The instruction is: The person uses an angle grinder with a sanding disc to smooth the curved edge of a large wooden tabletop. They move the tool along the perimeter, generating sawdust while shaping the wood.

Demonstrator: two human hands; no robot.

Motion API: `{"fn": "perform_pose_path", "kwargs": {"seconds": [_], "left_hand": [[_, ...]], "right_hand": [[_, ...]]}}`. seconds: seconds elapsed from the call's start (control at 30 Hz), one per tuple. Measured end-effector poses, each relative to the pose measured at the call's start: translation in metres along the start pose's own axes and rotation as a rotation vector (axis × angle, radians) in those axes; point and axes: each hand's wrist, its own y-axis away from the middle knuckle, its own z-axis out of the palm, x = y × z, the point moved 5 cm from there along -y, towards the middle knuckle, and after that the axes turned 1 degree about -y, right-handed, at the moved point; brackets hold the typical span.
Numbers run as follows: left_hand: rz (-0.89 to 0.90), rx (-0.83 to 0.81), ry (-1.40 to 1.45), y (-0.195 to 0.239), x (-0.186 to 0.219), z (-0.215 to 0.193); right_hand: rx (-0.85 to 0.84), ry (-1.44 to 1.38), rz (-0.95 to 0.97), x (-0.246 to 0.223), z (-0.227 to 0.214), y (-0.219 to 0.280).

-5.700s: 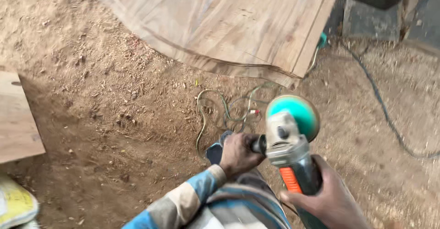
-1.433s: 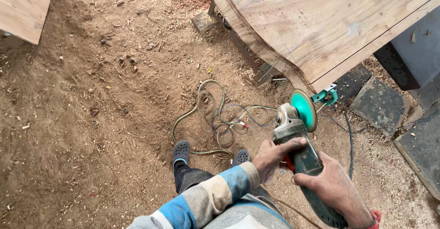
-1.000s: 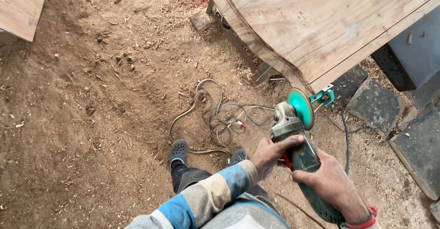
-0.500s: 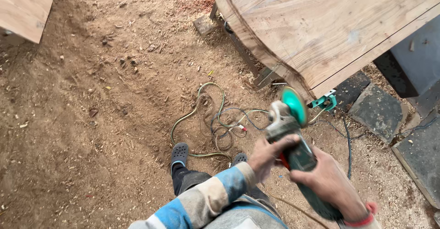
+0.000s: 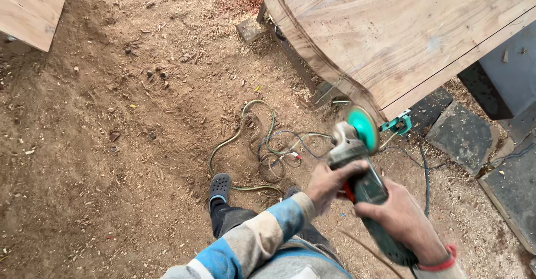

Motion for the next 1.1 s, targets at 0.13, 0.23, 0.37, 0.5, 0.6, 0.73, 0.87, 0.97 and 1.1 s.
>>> {"fn": "perform_pose_path", "kwargs": {"seconds": [0.13, 0.23, 0.37, 0.5, 0.6, 0.73, 0.87, 0.97, 1.1], "left_hand": [[-0.053, 0.01, 0.014, 0.016, -0.009, 0.009], [0.005, 0.042, 0.046, 0.028, 0.002, 0.002], [0.115, 0.053, 0.073, 0.013, 0.024, -0.009], [0.129, 0.061, 0.087, -0.003, 0.029, -0.01], [0.095, 0.082, 0.116, -0.004, 0.023, -0.005], [0.027, 0.068, 0.078, 0.001, 0.01, 0.004], [0.004, 0.034, 0.028, 0.019, -0.002, 0.016], [-0.019, 0.041, 0.031, 0.029, -0.005, 0.017], [0.128, 0.023, 0.167, 0.029, 0.015, 0.002]], "right_hand": [[0.047, 0.113, 0.027, 0.014, 0.004, 0.014], [0.014, 0.066, -0.006, 0.002, 0.006, 0.012], [-0.009, 0.1, -0.082, -0.03, 0.0, -0.005], [0.023, 0.146, -0.074, -0.041, -0.011, -0.015], [0.019, 0.132, -0.095, -0.031, -0.013, -0.017], [-0.017, 0.032, -0.09, -0.005, -0.007, -0.012], [-0.016, -0.025, 0.009, 0.02, 0.001, 0.006], [0.028, 0.04, -0.003, 0.016, -0.001, 0.015], [-0.011, 0.004, -0.157, -0.023, 0.0, 0.011]]}}
